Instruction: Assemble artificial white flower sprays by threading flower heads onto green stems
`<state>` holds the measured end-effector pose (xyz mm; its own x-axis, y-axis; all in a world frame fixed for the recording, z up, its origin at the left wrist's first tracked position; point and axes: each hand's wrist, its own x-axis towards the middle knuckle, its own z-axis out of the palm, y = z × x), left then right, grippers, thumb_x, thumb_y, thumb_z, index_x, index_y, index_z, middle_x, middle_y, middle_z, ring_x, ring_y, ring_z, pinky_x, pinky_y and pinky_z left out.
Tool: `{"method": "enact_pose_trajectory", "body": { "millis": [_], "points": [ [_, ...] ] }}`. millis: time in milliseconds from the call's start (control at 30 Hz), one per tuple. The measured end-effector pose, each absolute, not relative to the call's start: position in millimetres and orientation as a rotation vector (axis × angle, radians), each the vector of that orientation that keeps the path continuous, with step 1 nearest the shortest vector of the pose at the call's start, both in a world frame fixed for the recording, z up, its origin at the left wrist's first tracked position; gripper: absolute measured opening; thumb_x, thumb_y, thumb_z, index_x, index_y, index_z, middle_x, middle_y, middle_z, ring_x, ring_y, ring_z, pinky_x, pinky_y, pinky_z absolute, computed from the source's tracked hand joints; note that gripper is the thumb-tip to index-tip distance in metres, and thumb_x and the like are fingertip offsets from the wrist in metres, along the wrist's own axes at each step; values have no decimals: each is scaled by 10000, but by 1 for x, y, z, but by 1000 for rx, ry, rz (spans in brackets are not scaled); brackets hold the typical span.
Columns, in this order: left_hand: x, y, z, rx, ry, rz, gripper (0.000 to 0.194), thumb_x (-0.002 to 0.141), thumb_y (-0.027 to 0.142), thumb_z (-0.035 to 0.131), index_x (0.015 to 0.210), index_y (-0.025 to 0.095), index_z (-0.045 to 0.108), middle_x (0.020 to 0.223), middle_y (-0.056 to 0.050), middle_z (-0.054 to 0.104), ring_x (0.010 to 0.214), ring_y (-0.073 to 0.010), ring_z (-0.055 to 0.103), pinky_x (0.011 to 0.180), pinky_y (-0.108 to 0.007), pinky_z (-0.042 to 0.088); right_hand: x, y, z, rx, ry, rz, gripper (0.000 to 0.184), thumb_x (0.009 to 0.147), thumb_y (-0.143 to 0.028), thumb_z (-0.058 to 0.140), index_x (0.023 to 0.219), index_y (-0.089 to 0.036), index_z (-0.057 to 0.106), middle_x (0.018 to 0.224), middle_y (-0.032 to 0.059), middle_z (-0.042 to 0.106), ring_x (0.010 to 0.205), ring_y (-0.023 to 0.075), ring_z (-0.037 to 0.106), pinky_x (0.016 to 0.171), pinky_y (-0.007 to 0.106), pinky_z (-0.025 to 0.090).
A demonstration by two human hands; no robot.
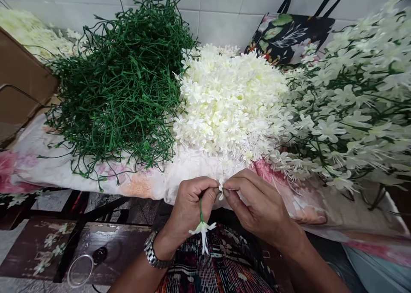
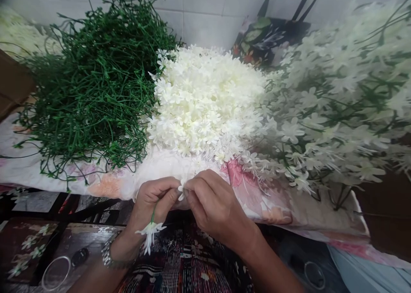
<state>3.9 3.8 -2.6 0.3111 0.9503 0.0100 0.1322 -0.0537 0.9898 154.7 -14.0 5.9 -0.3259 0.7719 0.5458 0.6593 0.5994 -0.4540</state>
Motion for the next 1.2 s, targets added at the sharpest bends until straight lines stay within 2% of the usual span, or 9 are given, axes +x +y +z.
{"method": "enact_pose_trajectory", "body": {
  "millis": [133,333,567,800,967,1100,1200],
  "points": [
    [6,2,-6,1452,1066,976,218,753,202,485,542,150,511,485,50,354,454,-68,295,422,-179,271,154,-12,1,-1125,-2049,233,136,864,-76,453,791,-168,522,665,24,539,632,122,518,568,234,445],
    [4,4,3,1444,1077,844,242,762,197,454,535,144,517,475,26,439,463,-81,383,454,-187,329,153,-11,0,-1133,-2042,275,149,863,-81,440,783,-174,524,649,16,531,608,121,520,544,231,440],
    [5,3,-6,1438,1068,918,244,741,168,472,498,150,483,425,50,395,437,-65,339,429,-171,286,153,-10,-5,-1123,-2053,270,126,854,-63,456,813,-169,511,667,22,518,628,125,502,561,236,446],
    [1,6,1,1273,1041,828,223,734,249,535,539,142,522,485,45,380,464,-68,325,431,-182,282,160,-11,7,-1106,-2050,397,103,860,-109,478,847,-178,552,713,23,581,665,127,561,579,238,468],
    [-5,8,3,935,949,757,243,628,315,648,498,138,546,425,46,409,396,-54,324,396,-189,235,165,-15,22,-1113,-2038,241,140,827,-120,538,952,-177,566,815,55,610,741,149,588,651,269,501],
    [-6,7,9,772,935,719,189,552,268,681,481,130,574,391,58,408,367,-30,269,387,-184,169,164,-16,29,-1007,-2131,154,187,817,-72,532,972,-167,574,828,60,605,751,141,571,667,269,500],
    [-7,7,14,742,937,689,130,525,226,675,487,125,603,364,67,397,358,-22,235,381,-187,124,162,-14,30,-961,-2193,157,153,820,-66,529,923,-159,594,806,58,598,743,137,557,640,262,487]
  ]
}}
